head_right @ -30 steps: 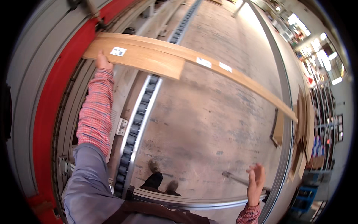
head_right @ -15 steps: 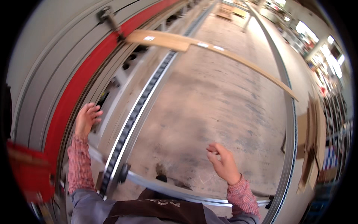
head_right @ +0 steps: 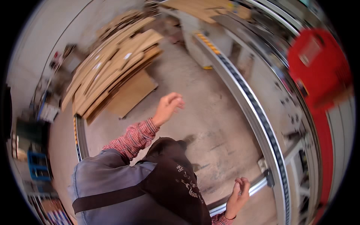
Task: The person repeatedly picks up wooden planks from a pile, places them on a conveyor belt, and feeds them into a red woodworking machine. After each plank is processed, the person retrieves it and returns it to the pile, continuing the cycle.
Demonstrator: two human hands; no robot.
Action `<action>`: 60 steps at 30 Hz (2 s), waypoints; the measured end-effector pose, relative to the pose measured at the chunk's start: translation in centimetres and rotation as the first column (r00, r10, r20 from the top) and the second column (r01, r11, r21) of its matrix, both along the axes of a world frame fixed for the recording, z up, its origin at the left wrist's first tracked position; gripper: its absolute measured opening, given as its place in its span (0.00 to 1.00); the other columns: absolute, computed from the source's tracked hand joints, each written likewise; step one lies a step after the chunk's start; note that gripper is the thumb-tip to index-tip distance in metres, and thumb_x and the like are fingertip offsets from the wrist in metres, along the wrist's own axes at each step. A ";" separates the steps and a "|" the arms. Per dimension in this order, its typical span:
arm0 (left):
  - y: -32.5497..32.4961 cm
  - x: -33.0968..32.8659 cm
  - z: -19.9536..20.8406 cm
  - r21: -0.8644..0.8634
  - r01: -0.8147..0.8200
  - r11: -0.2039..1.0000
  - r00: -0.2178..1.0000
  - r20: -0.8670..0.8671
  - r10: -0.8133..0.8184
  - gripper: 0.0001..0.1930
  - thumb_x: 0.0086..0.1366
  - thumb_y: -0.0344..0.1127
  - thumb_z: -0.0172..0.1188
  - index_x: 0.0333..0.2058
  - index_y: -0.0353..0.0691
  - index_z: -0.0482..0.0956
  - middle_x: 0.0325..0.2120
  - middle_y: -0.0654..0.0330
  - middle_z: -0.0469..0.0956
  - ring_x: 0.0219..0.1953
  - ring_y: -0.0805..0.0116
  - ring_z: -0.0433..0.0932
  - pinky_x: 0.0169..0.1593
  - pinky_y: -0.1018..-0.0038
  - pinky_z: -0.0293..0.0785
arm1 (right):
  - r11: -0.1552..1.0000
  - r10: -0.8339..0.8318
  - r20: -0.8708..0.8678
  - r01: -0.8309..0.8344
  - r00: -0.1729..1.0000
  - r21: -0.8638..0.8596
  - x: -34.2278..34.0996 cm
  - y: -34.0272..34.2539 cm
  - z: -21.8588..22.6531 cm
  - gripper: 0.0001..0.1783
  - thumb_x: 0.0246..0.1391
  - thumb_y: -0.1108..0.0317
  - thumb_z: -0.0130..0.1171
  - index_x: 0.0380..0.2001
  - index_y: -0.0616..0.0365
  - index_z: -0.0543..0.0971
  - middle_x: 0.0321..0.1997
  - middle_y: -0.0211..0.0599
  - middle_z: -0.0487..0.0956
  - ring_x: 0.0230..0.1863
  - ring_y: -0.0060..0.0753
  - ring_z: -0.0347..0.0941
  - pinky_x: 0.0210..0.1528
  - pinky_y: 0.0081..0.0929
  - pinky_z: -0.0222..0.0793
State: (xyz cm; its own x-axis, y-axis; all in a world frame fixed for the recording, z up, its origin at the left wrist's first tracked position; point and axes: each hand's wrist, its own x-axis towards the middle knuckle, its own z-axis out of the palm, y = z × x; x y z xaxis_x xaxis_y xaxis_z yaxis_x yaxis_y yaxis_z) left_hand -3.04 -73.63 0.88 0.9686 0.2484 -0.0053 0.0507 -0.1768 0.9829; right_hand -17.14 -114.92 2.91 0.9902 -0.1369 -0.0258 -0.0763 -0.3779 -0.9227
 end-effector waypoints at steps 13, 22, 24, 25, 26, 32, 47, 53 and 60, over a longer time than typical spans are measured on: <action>32.5 -8.6 -2.0 0.428 -0.428 0.796 0.867 -0.053 0.496 0.16 0.67 0.39 0.61 0.47 0.31 0.78 0.41 0.50 0.82 0.40 0.63 0.83 0.45 0.67 0.78 | 0.611 0.779 0.024 -0.750 0.626 -0.252 20.5 37.6 -0.8 0.15 0.63 0.67 0.58 0.47 0.67 0.77 0.40 0.52 0.84 0.43 0.50 0.82 0.43 0.36 0.75; 47.6 -13.2 -1.6 0.479 -0.612 0.629 0.685 -0.077 0.725 0.19 0.63 0.41 0.65 0.49 0.35 0.78 0.41 0.48 0.83 0.37 0.57 0.82 0.45 0.65 0.78 | 0.506 0.860 0.014 -0.848 0.510 -0.157 31.7 60.8 -5.9 0.20 0.62 0.61 0.60 0.50 0.67 0.76 0.44 0.54 0.83 0.46 0.51 0.82 0.44 0.39 0.75; 49.4 -13.3 -1.4 0.510 -0.576 0.639 0.666 -0.161 0.729 0.23 0.62 0.41 0.66 0.52 0.33 0.76 0.44 0.46 0.81 0.43 0.55 0.83 0.47 0.64 0.78 | 0.495 0.866 0.008 -0.856 0.499 -0.147 35.0 64.7 -7.7 0.23 0.62 0.59 0.61 0.53 0.67 0.74 0.47 0.56 0.82 0.48 0.53 0.81 0.46 0.41 0.74; 50.3 -13.3 -1.5 0.543 -0.564 0.623 0.650 -0.174 0.740 0.25 0.62 0.41 0.66 0.53 0.32 0.75 0.46 0.44 0.80 0.45 0.53 0.82 0.48 0.63 0.78 | 0.513 0.856 0.034 -0.842 0.515 -0.166 36.6 66.8 -8.5 0.25 0.61 0.59 0.61 0.54 0.67 0.74 0.48 0.57 0.82 0.49 0.54 0.80 0.47 0.42 0.74; 51.3 -13.3 -1.8 0.574 -0.550 0.607 0.634 -0.186 0.750 0.26 0.62 0.41 0.66 0.54 0.31 0.75 0.48 0.43 0.80 0.47 0.51 0.82 0.50 0.62 0.78 | 0.532 0.845 0.061 -0.826 0.531 -0.185 38.1 68.9 -9.2 0.26 0.61 0.58 0.62 0.55 0.66 0.73 0.49 0.58 0.81 0.50 0.55 0.79 0.48 0.43 0.73; 60.6 -14.5 -2.2 0.895 -0.260 0.363 0.616 -0.135 0.776 0.35 0.60 0.41 0.68 0.61 0.31 0.66 0.57 0.39 0.71 0.56 0.43 0.73 0.59 0.58 0.72 | 0.582 0.800 0.006 -0.775 0.599 -0.246 43.2 82.6 -9.1 0.36 0.57 0.50 0.65 0.60 0.65 0.70 0.58 0.63 0.75 0.61 0.58 0.71 0.62 0.48 0.66; 78.8 -11.8 -3.4 0.944 -0.010 0.330 0.764 -0.205 0.612 0.54 0.45 0.49 0.74 0.68 0.36 0.58 0.55 0.44 0.68 0.57 0.42 0.67 0.60 0.53 0.65 | 0.697 0.488 0.062 -0.347 0.870 -0.627 42.1 94.3 -9.5 0.54 0.44 0.45 0.72 0.68 0.62 0.59 0.68 0.61 0.64 0.70 0.62 0.57 0.68 0.57 0.53; 79.5 -11.9 -2.0 0.890 -0.044 0.454 0.807 -0.237 0.541 0.53 0.41 0.47 0.76 0.66 0.34 0.61 0.50 0.44 0.69 0.52 0.43 0.69 0.55 0.54 0.67 | 0.789 0.392 0.142 -0.253 0.909 -0.561 42.0 94.7 -10.9 0.50 0.42 0.62 0.70 0.68 0.64 0.60 0.67 0.61 0.65 0.70 0.63 0.57 0.71 0.52 0.53; 80.4 -12.1 -1.3 0.888 -0.102 0.448 0.840 -0.165 0.517 0.55 0.39 0.44 0.78 0.65 0.34 0.61 0.48 0.44 0.68 0.51 0.44 0.68 0.54 0.54 0.66 | 0.921 0.337 0.279 -0.254 0.899 -0.296 41.0 93.6 -11.5 0.43 0.45 0.75 0.63 0.66 0.68 0.61 0.67 0.60 0.64 0.71 0.60 0.57 0.75 0.46 0.48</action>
State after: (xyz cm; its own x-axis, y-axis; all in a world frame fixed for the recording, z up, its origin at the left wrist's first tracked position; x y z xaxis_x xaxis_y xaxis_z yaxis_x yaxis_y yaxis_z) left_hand -15.14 6.80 -0.41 0.7853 0.6163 0.0585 0.5848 -0.7696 0.2564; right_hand 23.89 -21.28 -8.61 0.9343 0.2031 0.2928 0.3562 -0.5543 -0.7522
